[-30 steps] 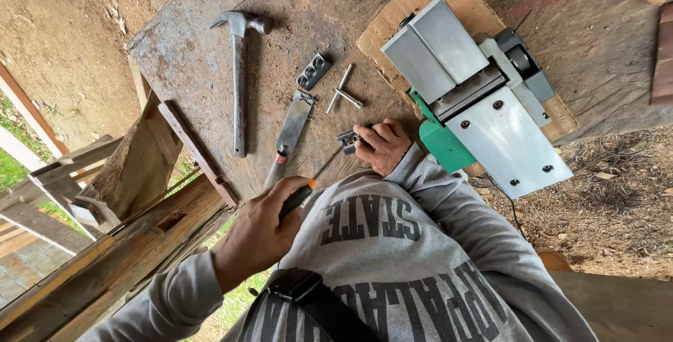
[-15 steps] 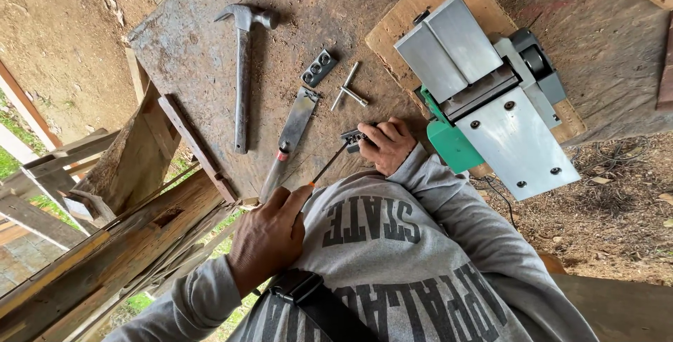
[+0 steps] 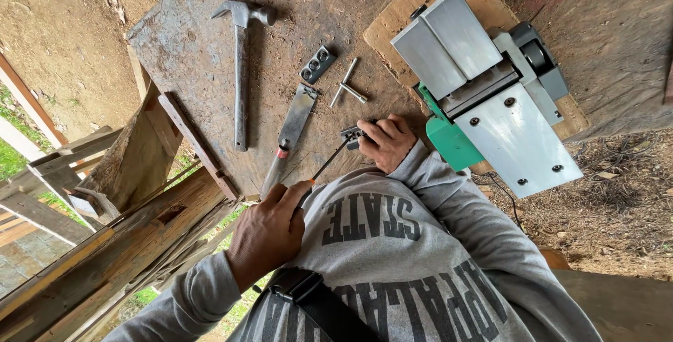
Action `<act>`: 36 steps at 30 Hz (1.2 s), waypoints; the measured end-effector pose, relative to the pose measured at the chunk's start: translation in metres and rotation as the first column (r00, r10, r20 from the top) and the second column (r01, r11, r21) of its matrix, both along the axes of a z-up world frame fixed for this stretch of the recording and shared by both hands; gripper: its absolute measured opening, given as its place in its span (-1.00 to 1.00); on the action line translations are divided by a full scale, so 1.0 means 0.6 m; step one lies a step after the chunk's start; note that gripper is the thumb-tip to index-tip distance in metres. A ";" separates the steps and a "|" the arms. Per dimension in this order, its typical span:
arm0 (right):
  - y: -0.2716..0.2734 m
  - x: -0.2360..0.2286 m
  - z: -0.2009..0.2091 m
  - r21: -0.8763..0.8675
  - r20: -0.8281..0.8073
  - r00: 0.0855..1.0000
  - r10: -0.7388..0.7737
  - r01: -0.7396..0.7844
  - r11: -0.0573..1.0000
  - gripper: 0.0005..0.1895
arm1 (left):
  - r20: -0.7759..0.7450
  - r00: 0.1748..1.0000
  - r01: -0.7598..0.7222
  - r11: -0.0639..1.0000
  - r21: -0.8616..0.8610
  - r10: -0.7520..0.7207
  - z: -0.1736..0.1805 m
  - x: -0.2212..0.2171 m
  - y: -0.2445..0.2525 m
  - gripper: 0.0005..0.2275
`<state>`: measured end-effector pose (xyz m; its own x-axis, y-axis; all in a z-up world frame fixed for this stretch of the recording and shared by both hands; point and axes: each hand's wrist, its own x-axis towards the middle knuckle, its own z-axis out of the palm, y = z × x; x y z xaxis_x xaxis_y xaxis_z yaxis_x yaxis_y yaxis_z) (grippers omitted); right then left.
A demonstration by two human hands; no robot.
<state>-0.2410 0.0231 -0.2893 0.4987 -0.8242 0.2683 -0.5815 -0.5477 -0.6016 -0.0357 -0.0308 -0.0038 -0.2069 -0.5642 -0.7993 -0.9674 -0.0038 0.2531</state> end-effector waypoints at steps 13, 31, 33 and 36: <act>-0.004 0.002 0.003 -0.032 0.046 0.999 -0.016 0.017 0.999 -0.76 | 0.066 0.805 0.578 0.754 -0.313 -0.589 0.003 -0.003 -0.004 -0.64; -0.015 0.000 0.018 -0.014 0.021 1.000 -0.006 0.006 1.000 -0.77 | 0.237 0.474 -0.863 0.394 0.317 0.848 -0.026 0.031 -0.032 -0.61; -0.020 0.002 0.020 -0.026 0.033 0.999 -0.025 0.026 0.999 -0.78 | 0.239 0.543 -0.801 0.411 0.436 0.805 -0.013 0.020 -0.060 -0.62; -0.015 0.000 0.011 -0.037 0.049 0.998 -0.024 0.026 0.999 -0.80 | -0.180 0.919 -0.319 0.931 0.179 0.350 -0.019 0.043 -0.017 -0.51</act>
<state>-0.2413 0.0143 -0.2825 0.4638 -0.8249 0.3232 -0.5655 -0.5564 -0.6088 -0.0099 -0.0408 -0.0149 -0.1944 -0.5117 -0.8369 -0.8300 -0.3690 0.4184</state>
